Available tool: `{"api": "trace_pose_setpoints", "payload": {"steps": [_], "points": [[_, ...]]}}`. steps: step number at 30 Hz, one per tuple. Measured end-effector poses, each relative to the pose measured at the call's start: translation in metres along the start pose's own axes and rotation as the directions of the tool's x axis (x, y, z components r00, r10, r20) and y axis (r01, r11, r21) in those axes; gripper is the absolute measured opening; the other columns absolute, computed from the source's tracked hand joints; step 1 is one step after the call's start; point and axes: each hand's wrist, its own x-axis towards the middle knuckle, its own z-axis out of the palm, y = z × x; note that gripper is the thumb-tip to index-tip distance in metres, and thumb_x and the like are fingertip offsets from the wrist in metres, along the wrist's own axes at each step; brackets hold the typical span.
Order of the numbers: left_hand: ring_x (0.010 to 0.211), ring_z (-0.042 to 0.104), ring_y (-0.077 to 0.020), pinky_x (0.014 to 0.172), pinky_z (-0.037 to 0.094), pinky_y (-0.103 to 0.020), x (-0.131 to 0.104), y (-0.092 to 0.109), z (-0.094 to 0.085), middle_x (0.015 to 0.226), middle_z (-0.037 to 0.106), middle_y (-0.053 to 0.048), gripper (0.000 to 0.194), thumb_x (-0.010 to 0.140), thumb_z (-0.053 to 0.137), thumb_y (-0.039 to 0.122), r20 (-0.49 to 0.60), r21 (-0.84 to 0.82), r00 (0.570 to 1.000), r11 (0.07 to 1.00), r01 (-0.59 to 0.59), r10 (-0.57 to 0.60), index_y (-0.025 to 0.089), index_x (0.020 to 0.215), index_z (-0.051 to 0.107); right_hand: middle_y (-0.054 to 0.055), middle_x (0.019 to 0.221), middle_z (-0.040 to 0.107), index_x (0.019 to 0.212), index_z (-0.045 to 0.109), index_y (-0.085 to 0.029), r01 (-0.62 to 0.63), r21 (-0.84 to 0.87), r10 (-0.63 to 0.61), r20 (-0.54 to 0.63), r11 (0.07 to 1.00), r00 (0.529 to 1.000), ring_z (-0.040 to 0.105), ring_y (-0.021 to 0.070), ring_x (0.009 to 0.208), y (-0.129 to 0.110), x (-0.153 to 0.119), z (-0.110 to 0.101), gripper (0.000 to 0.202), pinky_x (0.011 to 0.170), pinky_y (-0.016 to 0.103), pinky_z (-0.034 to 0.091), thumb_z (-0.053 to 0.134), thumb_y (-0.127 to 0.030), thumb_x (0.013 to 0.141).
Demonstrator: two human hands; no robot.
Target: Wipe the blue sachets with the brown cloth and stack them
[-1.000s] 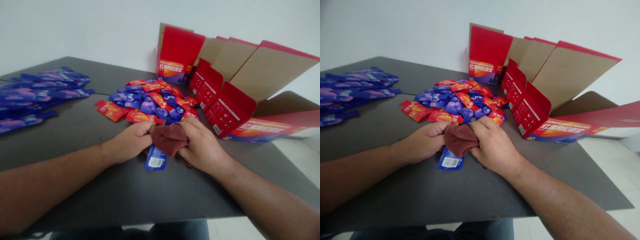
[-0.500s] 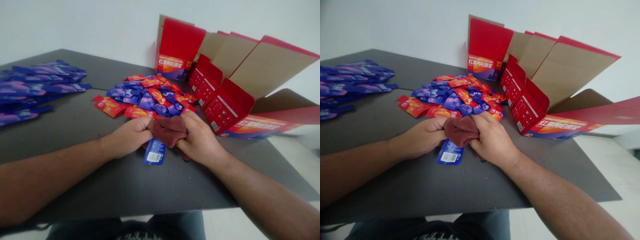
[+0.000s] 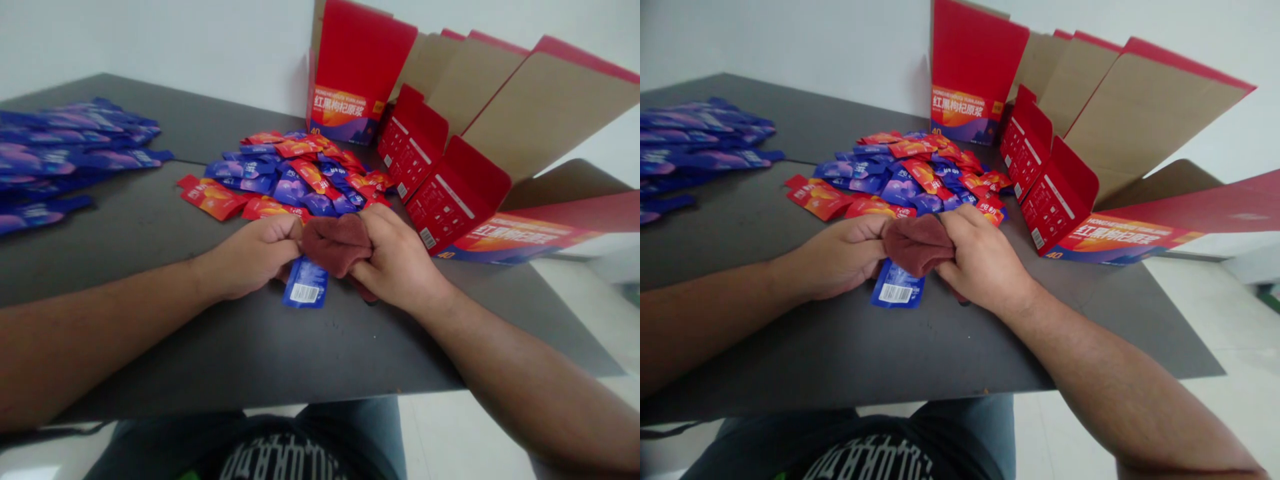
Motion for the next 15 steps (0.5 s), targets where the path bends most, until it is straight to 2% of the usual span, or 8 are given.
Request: {"api": "trace_pose_setpoints", "payload": {"steps": [3, 6, 9, 11, 13, 15], "points": [[0.057, 0.058, -0.0141, 0.053, 0.048, -0.028, 0.001, 0.001, -0.001, 0.067, 0.057, 0.001, 0.014, 0.080, 0.066, 0.021, 0.085, -0.099, 0.995, 0.994, 0.053, -0.044, 0.021, 0.078, 0.053, 0.005, 0.090, 0.059, 0.088, 0.056, -0.021, -0.020, -0.002, 0.020, -0.004, 1.000, 1.000, 0.058, 0.0241, 0.089, -0.001, 0.000, 0.002, 0.015, 0.077, 0.035, 0.049, 0.063, -0.014, 0.077], [0.049, 0.048, -0.0100, 0.047, 0.039, -0.023, 0.002, 0.004, -0.001, 0.059, 0.047, 0.004, 0.019, 0.077, 0.065, 0.018, 0.014, -0.175, 0.998, 0.983, 0.057, -0.056, 0.021, 0.073, 0.047, 0.007, 0.096, 0.061, 0.098, 0.060, -0.018, 0.105, 0.102, -0.116, 0.111, 0.989, 0.987, 0.058, 0.0230, 0.093, -0.009, -0.004, 0.003, 0.017, 0.081, 0.034, 0.049, 0.064, -0.015, 0.082], [0.048, 0.045, -0.0096, 0.045, 0.032, -0.023, 0.003, 0.006, -0.001, 0.059, 0.044, 0.005, 0.020, 0.079, 0.064, 0.020, 0.000, -0.198, 0.998, 0.979, 0.057, -0.058, 0.021, 0.073, 0.046, 0.007, 0.104, 0.063, 0.112, 0.062, -0.019, 0.199, 0.199, -0.246, 0.253, 0.960, 0.936, 0.059, 0.0212, 0.098, -0.015, -0.006, 0.003, 0.022, 0.084, 0.032, 0.050, 0.061, -0.016, 0.090], [0.051, 0.047, -0.0103, 0.047, 0.034, -0.024, 0.004, 0.006, -0.001, 0.060, 0.046, 0.004, 0.020, 0.079, 0.064, 0.019, 0.013, -0.202, 0.998, 0.978, 0.056, -0.054, 0.021, 0.073, 0.045, 0.007, 0.105, 0.063, 0.112, 0.061, -0.019, 0.172, 0.173, -0.208, 0.223, 0.970, 0.952, 0.059, 0.0220, 0.099, -0.013, -0.005, 0.003, 0.023, 0.084, 0.033, 0.050, 0.062, -0.016, 0.089], [0.054, 0.049, -0.0105, 0.050, 0.036, -0.024, 0.005, 0.005, 0.000, 0.062, 0.047, 0.003, 0.021, 0.078, 0.064, 0.016, 0.003, -0.224, 0.999, 0.973, 0.049, -0.049, 0.021, 0.072, 0.044, 0.008, 0.100, 0.062, 0.104, 0.061, -0.018, 0.085, 0.096, -0.096, 0.120, 0.992, 0.988, 0.059, 0.0235, 0.096, -0.008, -0.004, 0.003, 0.021, 0.082, 0.035, 0.050, 0.064, -0.014, 0.084], [0.055, 0.050, -0.0107, 0.051, 0.038, -0.024, 0.006, 0.004, 0.000, 0.062, 0.047, 0.004, 0.022, 0.077, 0.064, 0.015, -0.026, -0.253, 0.999, 0.967, 0.031, -0.039, 0.021, 0.072, 0.044, 0.007, 0.095, 0.061, 0.097, 0.059, -0.018, 0.015, 0.044, -0.017, 0.049, 0.999, 0.999, 0.058, 0.0240, 0.092, -0.004, -0.002, 0.004, 0.019, 0.080, 0.036, 0.050, 0.065, -0.014, 0.080]]}}
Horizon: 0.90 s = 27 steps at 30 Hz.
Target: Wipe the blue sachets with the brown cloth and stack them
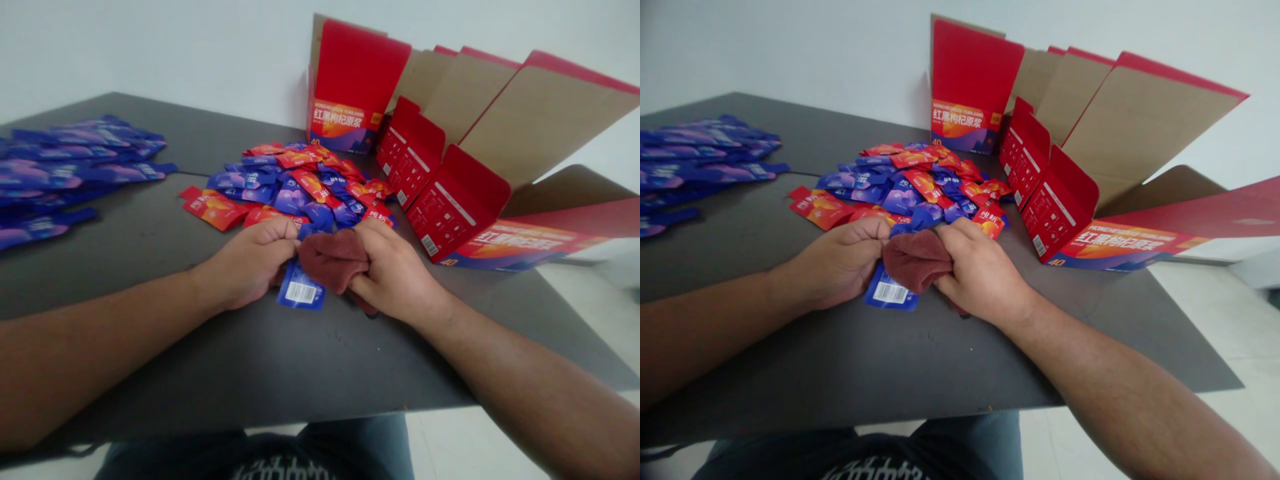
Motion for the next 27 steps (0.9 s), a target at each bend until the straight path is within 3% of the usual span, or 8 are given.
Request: {"api": "trace_pose_setpoints", "payload": {"steps": [2, 7, 12, 17, 19, 23, 27], "points": [[0.055, 0.049, -0.0104, 0.051, 0.037, -0.024, 0.001, -0.001, -0.001, 0.062, 0.047, 0.004, 0.021, 0.078, 0.064, 0.015, -0.024, -0.004, 0.999, 1.000, -0.025, 0.025, 0.021, 0.072, 0.044, 0.007, 0.095, 0.061, 0.097, 0.059, -0.018, 0.013, 0.021, -0.014, 0.017, 1.000, 1.000, 0.058, 0.0237, 0.092, 0.000, 0.000, 0.001, 0.019, 0.080, 0.035, 0.050, 0.065, -0.013, 0.080], [0.052, 0.047, -0.0099, 0.047, 0.034, -0.023, 0.002, -0.001, -0.005, 0.060, 0.045, 0.004, 0.022, 0.079, 0.067, 0.019, -0.067, 0.032, 0.995, 0.997, -0.074, 0.076, 0.020, 0.073, 0.045, 0.008, 0.105, 0.063, 0.112, 0.061, -0.019, 0.188, 0.162, -0.223, 0.230, 0.969, 0.947, 0.059, 0.0214, 0.098, -0.008, -0.002, 0.002, 0.022, 0.084, 0.032, 0.050, 0.061, -0.017, 0.091], [0.053, 0.046, -0.0098, 0.047, 0.034, -0.022, 0.001, -0.002, -0.004, 0.062, 0.045, 0.004, 0.019, 0.082, 0.064, 0.018, -0.062, 0.037, 0.992, 0.993, -0.110, 0.112, 0.020, 0.073, 0.046, 0.007, 0.093, 0.061, 0.094, 0.058, -0.018, 0.019, 0.021, -0.019, 0.037, 1.000, 0.999, 0.058, 0.0242, 0.091, -0.004, -0.001, 0.003, 0.017, 0.079, 0.036, 0.050, 0.064, -0.014, 0.079], [0.054, 0.044, -0.0097, 0.048, 0.033, -0.022, -0.002, -0.004, -0.007, 0.064, 0.048, 0.004, 0.017, 0.087, 0.063, 0.023, -0.037, 0.266, 0.988, 0.954, -0.137, 0.153, 0.020, 0.075, 0.051, 0.007, 0.102, 0.063, 0.108, 0.061, -0.019, 0.122, 0.074, -0.134, 0.184, 0.990, 0.974, 0.059, 0.0230, 0.097, -0.012, -0.003, 0.004, 0.020, 0.082, 0.034, 0.050, 0.061, -0.017, 0.089], [0.055, 0.045, -0.0102, 0.048, 0.034, -0.023, -0.003, -0.005, -0.009, 0.065, 0.050, 0.003, 0.017, 0.088, 0.064, 0.026, 0.019, 0.351, 0.989, 0.925, -0.146, 0.149, 0.020, 0.077, 0.053, 0.007, 0.102, 0.063, 0.107, 0.061, -0.019, 0.098, 0.045, -0.104, 0.140, 0.994, 0.985, 0.060, 0.0234, 0.097, -0.010, -0.003, 0.002, 0.020, 0.083, 0.034, 0.050, 0.062, -0.017, 0.087], [0.059, 0.050, -0.0124, 0.051, 0.037, -0.024, -0.004, -0.004, -0.009, 0.072, 0.059, 0.001, 0.011, 0.091, 0.061, 0.031, 0.089, 0.437, 0.990, 0.888, -0.141, 0.113, 0.021, 0.086, 0.060, 0.006, 0.093, 0.060, 0.089, 0.054, -0.021, -0.051, -0.032, 0.049, -0.071, 0.998, 0.996, 0.059, 0.0245, 0.091, -0.001, 0.001, -0.003, 0.018, 0.078, 0.036, 0.050, 0.064, -0.012, 0.077], [0.062, 0.050, -0.0121, 0.056, 0.040, -0.024, -0.006, 0.004, -0.006, 0.073, 0.060, 0.001, 0.016, 0.090, 0.063, 0.031, 0.146, 0.524, 0.976, 0.825, -0.213, 0.160, 0.020, 0.079, 0.058, 0.005, 0.093, 0.061, 0.093, 0.054, -0.021, 0.032, 0.049, -0.033, 0.008, 0.998, 0.999, 0.059, 0.0227, 0.090, 0.000, 0.002, -0.005, 0.020, 0.078, 0.034, 0.050, 0.065, -0.013, 0.078]]}}
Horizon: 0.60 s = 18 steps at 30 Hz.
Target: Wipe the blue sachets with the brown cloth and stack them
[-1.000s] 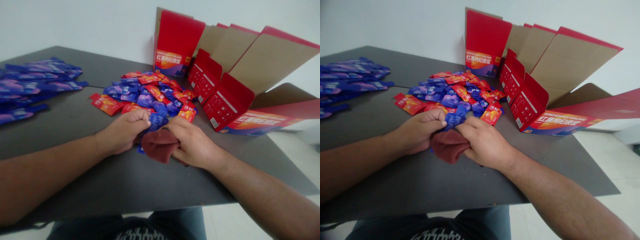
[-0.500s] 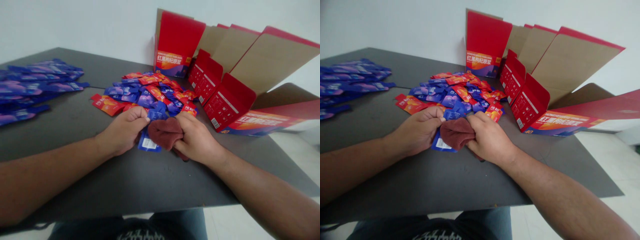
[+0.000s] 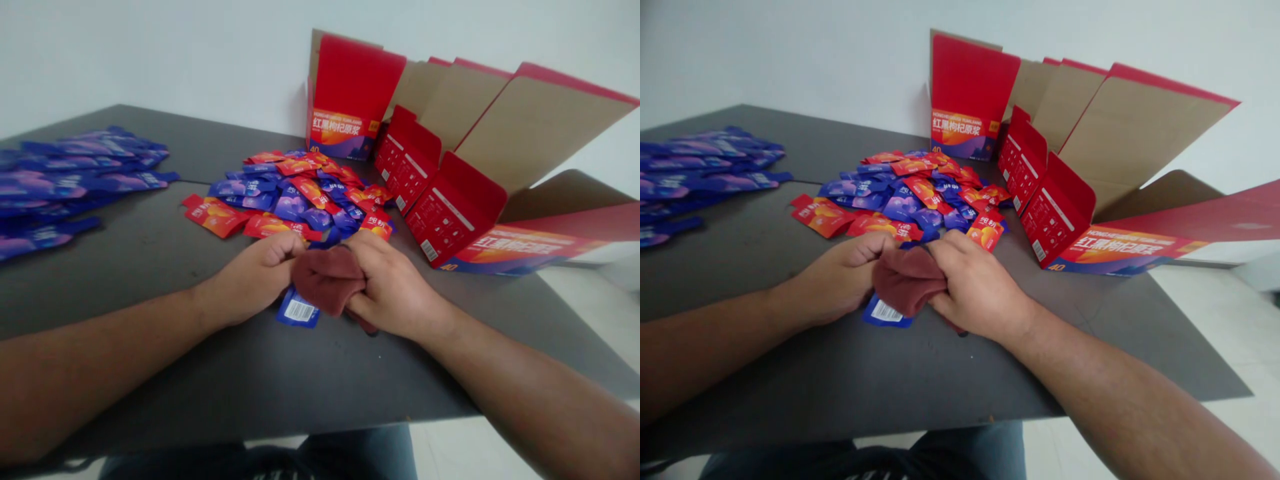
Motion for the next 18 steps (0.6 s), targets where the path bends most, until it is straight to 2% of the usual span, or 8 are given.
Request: {"api": "trace_pose_setpoints", "payload": {"steps": [2, 5, 7, 10, 12, 13, 15, 18], "points": [[0.063, 0.050, -0.0121, 0.056, 0.040, -0.024, 0.000, 0.003, -0.002, 0.072, 0.058, 0.002, 0.018, 0.089, 0.063, 0.030, 0.008, 0.045, 1.000, 0.999, -0.017, 0.016, 0.019, 0.077, 0.056, 0.005, 0.095, 0.062, 0.095, 0.055, -0.021, 0.010, 0.015, -0.010, 0.012, 1.000, 1.000, 0.059, 0.0226, 0.091, 0.000, 0.000, -0.001, 0.021, 0.079, 0.034, 0.049, 0.065, -0.013, 0.079], [0.062, 0.050, -0.0121, 0.056, 0.039, -0.024, -0.001, 0.003, -0.003, 0.071, 0.057, 0.002, 0.017, 0.092, 0.059, 0.031, -0.002, 0.083, 1.000, 0.997, -0.004, 0.004, 0.019, 0.080, 0.056, 0.005, 0.090, 0.061, 0.091, 0.055, -0.021, -0.123, -0.020, 0.121, -0.085, 0.992, 0.989, 0.059, 0.0230, 0.086, 0.003, 0.002, -0.002, 0.018, 0.074, 0.034, 0.048, 0.066, -0.014, 0.077], [0.062, 0.050, -0.0120, 0.056, 0.039, -0.024, -0.002, 0.002, -0.003, 0.071, 0.057, 0.003, 0.017, 0.092, 0.058, 0.033, -0.007, 0.092, 1.000, 0.996, 0.003, -0.002, 0.019, 0.082, 0.056, 0.004, 0.088, 0.060, 0.089, 0.055, -0.021, -0.172, -0.022, 0.169, -0.106, 0.985, 0.980, 0.058, 0.0226, 0.084, 0.004, 0.003, -0.002, 0.018, 0.072, 0.034, 0.047, 0.065, -0.014, 0.076], [0.066, 0.052, -0.0129, 0.058, 0.041, -0.024, -0.002, 0.003, -0.003, 0.075, 0.060, 0.001, 0.017, 0.091, 0.060, 0.032, -0.005, 0.091, 1.000, 0.996, -0.020, 0.021, 0.019, 0.081, 0.057, 0.004, 0.090, 0.060, 0.090, 0.056, -0.021, -0.050, 0.028, 0.049, 0.026, 0.998, 0.998, 0.058, 0.0214, 0.086, -0.004, 0.001, 0.000, 0.018, 0.075, 0.032, 0.047, 0.065, -0.013, 0.077], [0.067, 0.051, -0.0127, 0.059, 0.041, -0.024, -0.001, 0.003, -0.004, 0.075, 0.059, 0.001, 0.018, 0.090, 0.060, 0.031, -0.005, 0.079, 0.999, 0.996, -0.043, 0.044, 0.019, 0.078, 0.056, 0.004, 0.096, 0.061, 0.096, 0.058, -0.020, 0.029, 0.057, -0.036, 0.129, 0.998, 0.991, 0.058, 0.0204, 0.089, -0.010, -0.001, 0.001, 0.019, 0.076, 0.031, 0.048, 0.064, -0.013, 0.080], [0.065, 0.050, -0.0122, 0.058, 0.040, -0.024, -0.001, 0.002, -0.004, 0.073, 0.057, 0.002, 0.018, 0.090, 0.059, 0.030, -0.003, 0.070, 0.999, 0.997, -0.045, 0.045, 0.019, 0.077, 0.054, 0.005, 0.097, 0.061, 0.098, 0.058, -0.020, 0.036, 0.052, -0.043, 0.142, 0.998, 0.989, 0.059, 0.0204, 0.090, -0.010, -0.001, 0.001, 0.020, 0.077, 0.031, 0.048, 0.064, -0.013, 0.080], [0.062, 0.048, -0.0114, 0.056, 0.039, -0.023, 0.000, 0.001, -0.004, 0.071, 0.056, 0.003, 0.018, 0.092, 0.058, 0.030, 0.012, 0.056, 1.000, 0.998, -0.025, 0.024, 0.019, 0.078, 0.054, 0.005, 0.095, 0.061, 0.095, 0.058, -0.020, -0.016, 0.001, 0.016, 0.083, 1.000, 0.996, 0.059, 0.0214, 0.090, -0.007, -0.001, -0.001, 0.018, 0.077, 0.032, 0.047, 0.064, -0.013, 0.079], [0.060, 0.047, -0.0106, 0.054, 0.037, -0.023, -0.001, -0.001, -0.003, 0.068, 0.054, 0.004, 0.018, 0.093, 0.058, 0.031, -0.001, 0.079, 1.000, 0.997, -0.005, 0.005, 0.020, 0.079, 0.052, 0.005, 0.092, 0.062, 0.092, 0.058, -0.020, -0.176, -0.048, 0.172, -0.075, 0.983, 0.982, 0.059, 0.0230, 0.088, 0.004, 0.003, -0.003, 0.017, 0.075, 0.034, 0.047, 0.066, -0.015, 0.077]]}}
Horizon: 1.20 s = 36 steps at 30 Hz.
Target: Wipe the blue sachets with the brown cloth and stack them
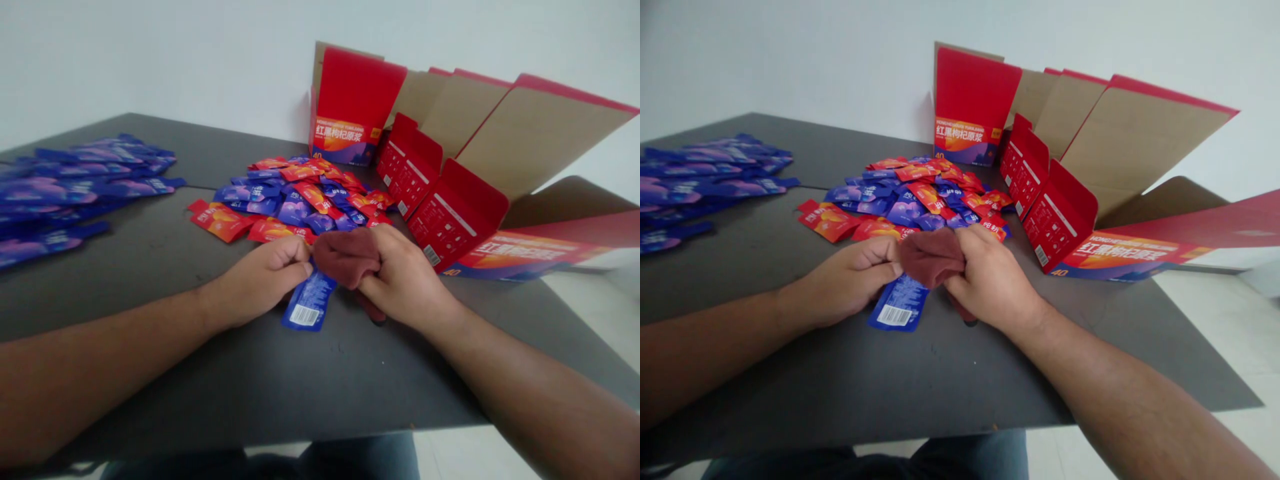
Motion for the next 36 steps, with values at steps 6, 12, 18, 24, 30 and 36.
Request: {"api": "trace_pose_setpoints", "payload": {"steps": [6, 12, 18, 24, 30, 36], "points": [[0.063, 0.048, -0.0112, 0.055, 0.039, -0.023, 0.000, 0.002, -0.001, 0.071, 0.055, 0.003, 0.018, 0.090, 0.060, 0.031, -0.002, -0.033, 1.000, 0.999, -0.006, 0.006, 0.019, 0.078, 0.054, 0.004, 0.092, 0.061, 0.091, 0.058, -0.019, 0.114, 0.086, -0.125, 0.130, 0.990, 0.984, 0.059, 0.0213, 0.088, -0.011, -0.005, 0.004, 0.018, 0.075, 0.032, 0.047, 0.065, -0.012, 0.076], [0.061, 0.048, -0.0117, 0.054, 0.037, -0.023, 0.001, -0.001, 0.001, 0.070, 0.054, 0.003, 0.018, 0.090, 0.060, 0.032, 0.005, -0.069, 1.000, 0.997, 0.023, -0.023, 0.020, 0.080, 0.054, 0.005, 0.091, 0.060, 0.091, 0.057, -0.020, 0.085, 0.034, -0.088, 0.089, 0.996, 0.992, 0.059, 0.0228, 0.089, -0.010, -0.005, 0.003, 0.017, 0.076, 0.034, 0.048, 0.064, -0.013, 0.077], [0.060, 0.047, -0.0114, 0.054, 0.038, -0.024, 0.000, -0.003, 0.004, 0.071, 0.055, 0.003, 0.017, 0.090, 0.060, 0.033, 0.002, -0.144, 0.999, 0.988, 0.050, -0.050, 0.020, 0.081, 0.054, 0.005, 0.091, 0.061, 0.092, 0.058, -0.019, 0.041, 0.055, -0.045, 0.066, 0.998, 0.997, 0.059, 0.0236, 0.089, -0.008, -0.004, 0.006, 0.019, 0.077, 0.035, 0.048, 0.066, -0.014, 0.076], [0.061, 0.042, -0.0111, 0.053, 0.035, -0.023, 0.000, 0.004, 0.000, 0.069, 0.049, 0.003, 0.020, 0.089, 0.059, 0.029, -0.087, 0.003, 0.996, 1.000, -0.018, 0.018, 0.019, 0.074, 0.052, 0.006, 0.102, 0.063, 0.109, 0.062, -0.019, 0.249, 0.125, -0.276, 0.322, 0.960, 0.905, 0.059, 0.0215, 0.097, -0.033, -0.017, 0.010, 0.017, 0.082, 0.033, 0.049, 0.060, -0.020, 0.092], [0.060, 0.046, -0.0118, 0.053, 0.037, -0.024, 0.000, -0.004, 0.003, 0.071, 0.054, 0.002, 0.016, 0.091, 0.060, 0.033, 0.001, -0.140, 0.999, 0.989, 0.052, -0.052, 0.020, 0.083, 0.055, 0.006, 0.094, 0.061, 0.093, 0.057, -0.020, 0.103, 0.001, -0.103, 0.063, 0.995, 0.993, 0.058, 0.0238, 0.092, -0.006, -0.006, 0.004, 0.019, 0.080, 0.035, 0.049, 0.065, -0.013, 0.078], [0.059, 0.045, -0.0117, 0.052, 0.036, -0.024, 0.000, -0.003, 0.005, 0.069, 0.052, 0.003, 0.018, 0.089, 0.061, 0.034, -0.017, -0.179, 0.997, 0.981, 0.075, -0.079, 0.020, 0.080, 0.053, 0.004, 0.089, 0.059, 0.091, 0.057, -0.020, 0.106, 0.047, -0.109, 0.076, 0.993, 0.991, 0.058, 0.0229, 0.088, -0.010, -0.007, 0.010, 0.019, 0.077, 0.034, 0.049, 0.066, -0.012, 0.076]]}}
